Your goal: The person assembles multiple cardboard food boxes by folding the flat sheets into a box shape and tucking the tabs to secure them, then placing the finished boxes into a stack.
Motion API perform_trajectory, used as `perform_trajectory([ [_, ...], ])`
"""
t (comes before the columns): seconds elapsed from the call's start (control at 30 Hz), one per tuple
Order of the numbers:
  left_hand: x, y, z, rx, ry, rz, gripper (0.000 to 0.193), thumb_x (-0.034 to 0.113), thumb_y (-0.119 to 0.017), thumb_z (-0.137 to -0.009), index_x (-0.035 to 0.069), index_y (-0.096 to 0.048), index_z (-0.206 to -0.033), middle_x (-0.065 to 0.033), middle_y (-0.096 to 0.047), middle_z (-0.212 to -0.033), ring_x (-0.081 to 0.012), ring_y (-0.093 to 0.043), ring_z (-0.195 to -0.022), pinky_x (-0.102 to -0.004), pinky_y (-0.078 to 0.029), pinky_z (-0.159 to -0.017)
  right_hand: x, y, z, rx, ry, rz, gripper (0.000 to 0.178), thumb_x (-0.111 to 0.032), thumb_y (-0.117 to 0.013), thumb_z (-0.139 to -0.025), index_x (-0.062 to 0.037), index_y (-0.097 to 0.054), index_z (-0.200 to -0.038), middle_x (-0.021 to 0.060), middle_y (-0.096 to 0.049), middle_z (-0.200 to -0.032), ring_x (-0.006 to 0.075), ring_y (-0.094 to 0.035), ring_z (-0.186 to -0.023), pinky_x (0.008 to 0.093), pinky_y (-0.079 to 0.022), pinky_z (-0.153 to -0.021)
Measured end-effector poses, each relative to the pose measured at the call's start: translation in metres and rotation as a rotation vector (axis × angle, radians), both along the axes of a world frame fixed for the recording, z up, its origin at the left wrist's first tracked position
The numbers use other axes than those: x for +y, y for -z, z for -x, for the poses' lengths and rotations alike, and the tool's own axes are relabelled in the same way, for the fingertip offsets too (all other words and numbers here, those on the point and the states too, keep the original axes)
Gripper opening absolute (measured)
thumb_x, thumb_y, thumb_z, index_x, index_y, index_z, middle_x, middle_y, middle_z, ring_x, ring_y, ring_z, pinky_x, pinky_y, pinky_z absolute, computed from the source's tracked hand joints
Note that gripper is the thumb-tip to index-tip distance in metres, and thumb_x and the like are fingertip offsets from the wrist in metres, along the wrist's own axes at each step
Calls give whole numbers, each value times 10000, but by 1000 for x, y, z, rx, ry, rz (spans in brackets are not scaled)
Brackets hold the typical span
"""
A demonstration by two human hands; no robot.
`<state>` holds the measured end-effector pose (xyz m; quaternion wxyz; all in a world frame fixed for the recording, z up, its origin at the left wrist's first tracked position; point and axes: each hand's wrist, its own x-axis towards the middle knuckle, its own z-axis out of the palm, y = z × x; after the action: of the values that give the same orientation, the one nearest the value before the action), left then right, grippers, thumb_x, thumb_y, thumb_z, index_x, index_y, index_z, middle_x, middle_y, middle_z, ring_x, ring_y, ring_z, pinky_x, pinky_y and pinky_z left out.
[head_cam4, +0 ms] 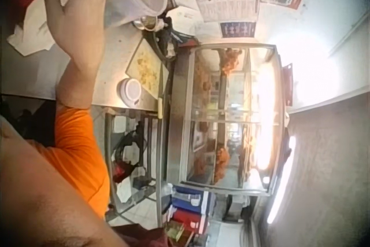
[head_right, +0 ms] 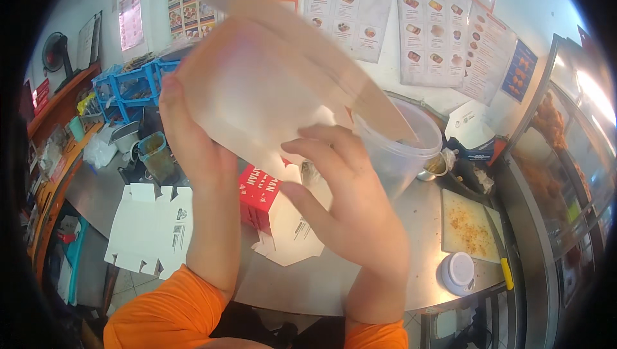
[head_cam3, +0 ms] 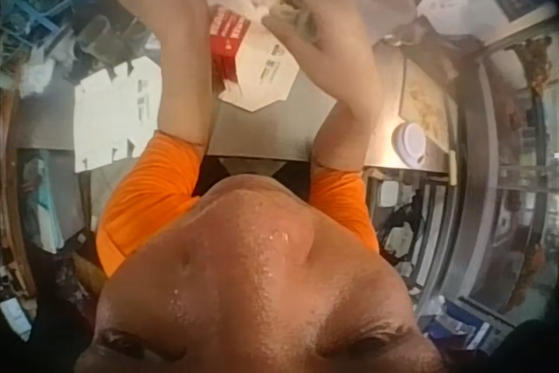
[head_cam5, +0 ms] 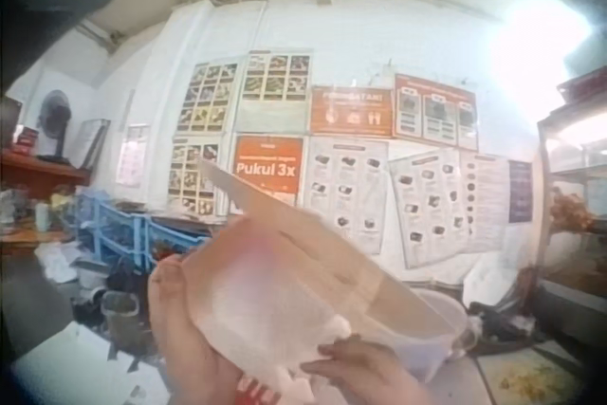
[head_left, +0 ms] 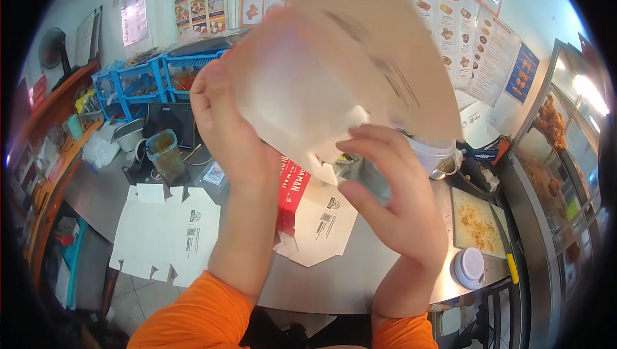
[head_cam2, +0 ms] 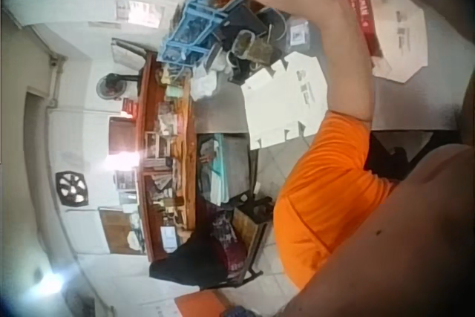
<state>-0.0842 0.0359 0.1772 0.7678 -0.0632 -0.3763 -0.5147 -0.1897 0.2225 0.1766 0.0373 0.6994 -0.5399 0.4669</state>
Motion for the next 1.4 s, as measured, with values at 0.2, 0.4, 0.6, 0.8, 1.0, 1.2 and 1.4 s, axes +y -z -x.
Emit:
perform_trajectory([
  [0.2, -9, -7, -12, 152, 308, -234, 590, 503, -430, -1144, 32, -513, -1490, -118, -571, -1489, -268, -562, -1375, -434, -481, -1136, -36, 14, 13, 233, 488, 516, 310, -30, -741, -894, -28, -679, -1198, 174, -607, -1224, 361, -563, -1153, 446, -483, -972],
  [0.4, -20, -2, -8, 224, 506, -390, 552, 468, -364, -1167, 73, -499, -1528, -80, -562, -1520, -267, -525, -1404, -445, -436, -1167, -37, 19, 19, -350, 309, 636, 295, -93, -630, -1026, -16, -601, -1310, 117, -641, -1250, 231, -603, -1154, 382, -485, -963],
  [0.6, -7, 1, -7, 149, 737, -298, 524, 407, -331, -1185, 41, -511, -1513, -85, -600, -1468, -238, -561, -1348, -391, -448, -1143, -34, 38, 36, -1027, -492, 245, 425, -139, -494, -1127, 14, -473, -1523, 112, -612, -1414, 209, -593, -1293, 372, -500, -1068],
  [0.8, 9, 10, -7, 29, 673, -96, 453, 262, -328, -1191, -12, -520, -1496, -118, -636, -1396, -181, -590, -1267, -338, -439, -1123, -31, 72, 67, -971, -322, 31, 618, -324, -616, -1092, 36, -434, -1559, 127, -573, -1486, 242, -594, -1325, 386, -516, -1070],
  [1.0, 6, 14, -2, 41, 718, -40, 452, 277, -346, -1186, -12, -524, -1485, -107, -639, -1357, -174, -605, -1227, -332, -485, -1062, -26, 57, 48, -754, -549, 173, 1026, -616, -782, -915, 22, -372, -1606, 118, -517, -1546, 241, -504, -1421, 410, -446, -1151],
  [1.2, 8, 1, 5, -68, 665, -123, 582, 500, -395, -1149, 78, -490, -1538, -90, -597, -1450, -257, -587, -1334, -418, -487, -1102, -26, 26, 22, -710, -398, 138, 917, -432, -834, -935, 16, -385, -1598, 108, -529, -1535, 210, -498, -1423, 397, -428, -1161],
  [1.4, 15, 0, 13, -152, 593, -174, 625, 479, -451, -1139, 29, -432, -1574, -161, -620, -1426, -274, -633, -1284, -394, -502, -1080, -14, 17, 34, -785, -139, 31, 463, -258, -767, -995, 8, -588, -1328, 101, -722, -1183, 198, -719, -1067, 355, -578, -944],
])
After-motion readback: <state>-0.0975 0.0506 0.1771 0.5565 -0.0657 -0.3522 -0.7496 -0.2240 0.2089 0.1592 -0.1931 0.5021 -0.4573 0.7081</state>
